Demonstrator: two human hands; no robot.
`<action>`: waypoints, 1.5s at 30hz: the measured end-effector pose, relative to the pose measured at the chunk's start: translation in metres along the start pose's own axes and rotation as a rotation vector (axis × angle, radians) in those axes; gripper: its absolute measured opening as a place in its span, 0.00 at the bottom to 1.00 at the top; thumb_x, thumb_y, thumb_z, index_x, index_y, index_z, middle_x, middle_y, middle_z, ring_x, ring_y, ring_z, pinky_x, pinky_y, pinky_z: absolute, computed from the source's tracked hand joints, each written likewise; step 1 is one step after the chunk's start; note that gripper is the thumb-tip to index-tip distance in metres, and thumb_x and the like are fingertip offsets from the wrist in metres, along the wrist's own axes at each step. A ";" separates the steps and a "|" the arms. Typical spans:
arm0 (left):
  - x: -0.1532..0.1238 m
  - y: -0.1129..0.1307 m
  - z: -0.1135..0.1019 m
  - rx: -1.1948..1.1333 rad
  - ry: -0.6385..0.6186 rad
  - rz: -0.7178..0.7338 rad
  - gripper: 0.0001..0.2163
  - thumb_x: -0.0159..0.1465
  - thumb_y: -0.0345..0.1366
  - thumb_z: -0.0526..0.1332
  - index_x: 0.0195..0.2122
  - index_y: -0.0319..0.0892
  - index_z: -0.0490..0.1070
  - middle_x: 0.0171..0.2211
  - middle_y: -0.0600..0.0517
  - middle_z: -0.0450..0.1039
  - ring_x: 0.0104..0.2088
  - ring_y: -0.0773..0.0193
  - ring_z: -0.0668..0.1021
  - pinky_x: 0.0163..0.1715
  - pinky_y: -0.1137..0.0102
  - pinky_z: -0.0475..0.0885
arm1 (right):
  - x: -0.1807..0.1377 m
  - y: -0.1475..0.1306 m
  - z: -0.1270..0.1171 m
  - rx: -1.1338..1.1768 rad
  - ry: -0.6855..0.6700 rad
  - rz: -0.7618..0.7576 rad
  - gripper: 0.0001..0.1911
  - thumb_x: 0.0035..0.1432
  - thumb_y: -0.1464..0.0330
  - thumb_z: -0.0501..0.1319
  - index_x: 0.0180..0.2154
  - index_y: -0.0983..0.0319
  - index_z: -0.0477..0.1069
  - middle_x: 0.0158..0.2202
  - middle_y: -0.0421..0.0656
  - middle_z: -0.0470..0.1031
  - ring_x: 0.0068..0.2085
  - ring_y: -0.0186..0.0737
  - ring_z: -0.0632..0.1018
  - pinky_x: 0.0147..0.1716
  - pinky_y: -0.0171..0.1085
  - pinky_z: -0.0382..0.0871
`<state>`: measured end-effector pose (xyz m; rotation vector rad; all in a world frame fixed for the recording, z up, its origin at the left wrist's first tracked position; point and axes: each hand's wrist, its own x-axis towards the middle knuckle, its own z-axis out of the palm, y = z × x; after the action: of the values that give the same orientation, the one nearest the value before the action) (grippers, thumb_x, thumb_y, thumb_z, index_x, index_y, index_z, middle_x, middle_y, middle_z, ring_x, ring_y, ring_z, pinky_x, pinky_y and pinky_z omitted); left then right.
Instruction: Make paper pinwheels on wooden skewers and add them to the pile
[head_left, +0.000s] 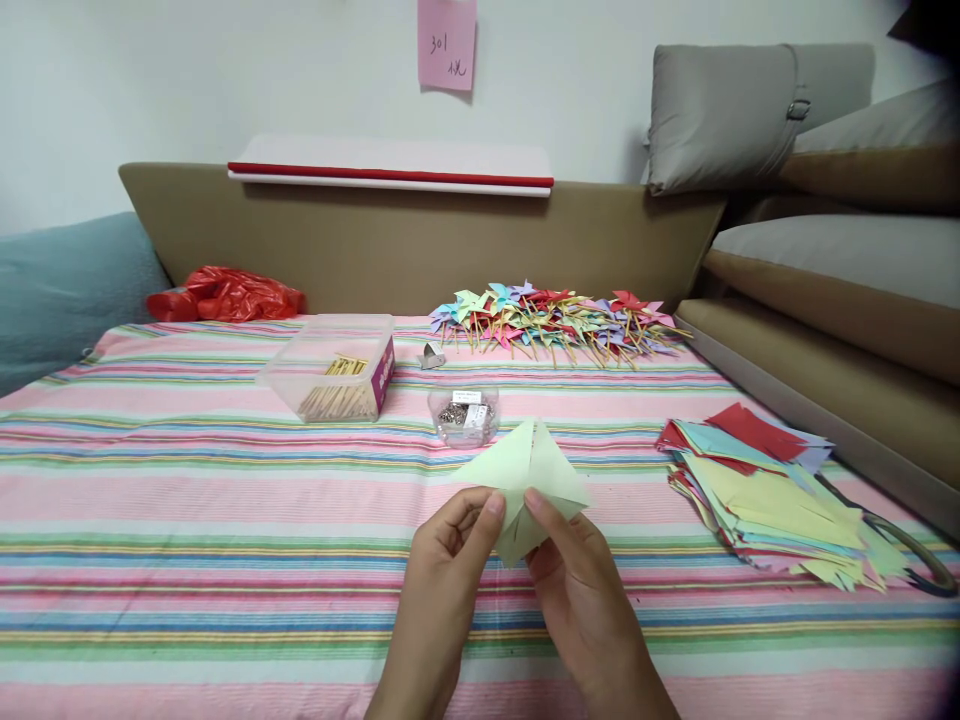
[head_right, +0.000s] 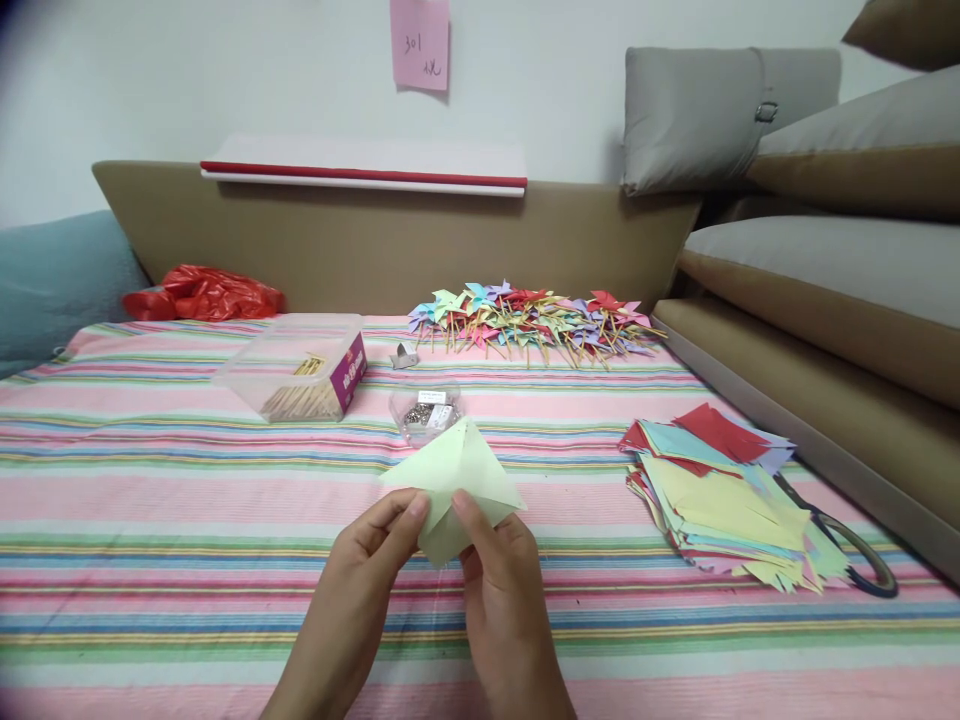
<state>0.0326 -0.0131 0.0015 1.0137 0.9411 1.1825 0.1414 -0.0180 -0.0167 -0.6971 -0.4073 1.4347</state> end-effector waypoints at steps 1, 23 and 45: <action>0.000 -0.001 -0.001 -0.016 -0.004 -0.005 0.12 0.66 0.44 0.64 0.39 0.41 0.81 0.33 0.50 0.75 0.37 0.61 0.71 0.37 0.71 0.67 | 0.000 0.000 0.000 0.007 -0.013 0.005 0.15 0.54 0.66 0.73 0.45 0.56 0.82 0.40 0.41 0.84 0.39 0.37 0.79 0.36 0.31 0.73; 0.000 -0.004 -0.004 -0.041 -0.006 -0.018 0.12 0.66 0.44 0.63 0.39 0.42 0.81 0.33 0.52 0.73 0.37 0.62 0.70 0.38 0.71 0.67 | -0.003 -0.002 0.004 0.020 -0.060 0.034 0.15 0.55 0.65 0.71 0.46 0.56 0.81 0.42 0.42 0.83 0.41 0.40 0.79 0.38 0.35 0.73; 0.002 -0.008 -0.004 -0.145 0.015 -0.077 0.10 0.61 0.43 0.70 0.37 0.42 0.82 0.34 0.50 0.79 0.37 0.62 0.74 0.39 0.70 0.68 | 0.000 -0.001 -0.001 0.090 -0.063 0.044 0.15 0.56 0.67 0.71 0.47 0.58 0.80 0.44 0.43 0.82 0.43 0.39 0.79 0.42 0.35 0.75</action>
<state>0.0315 -0.0111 -0.0071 0.8467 0.8853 1.1774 0.1427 -0.0180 -0.0172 -0.5928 -0.3753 1.5100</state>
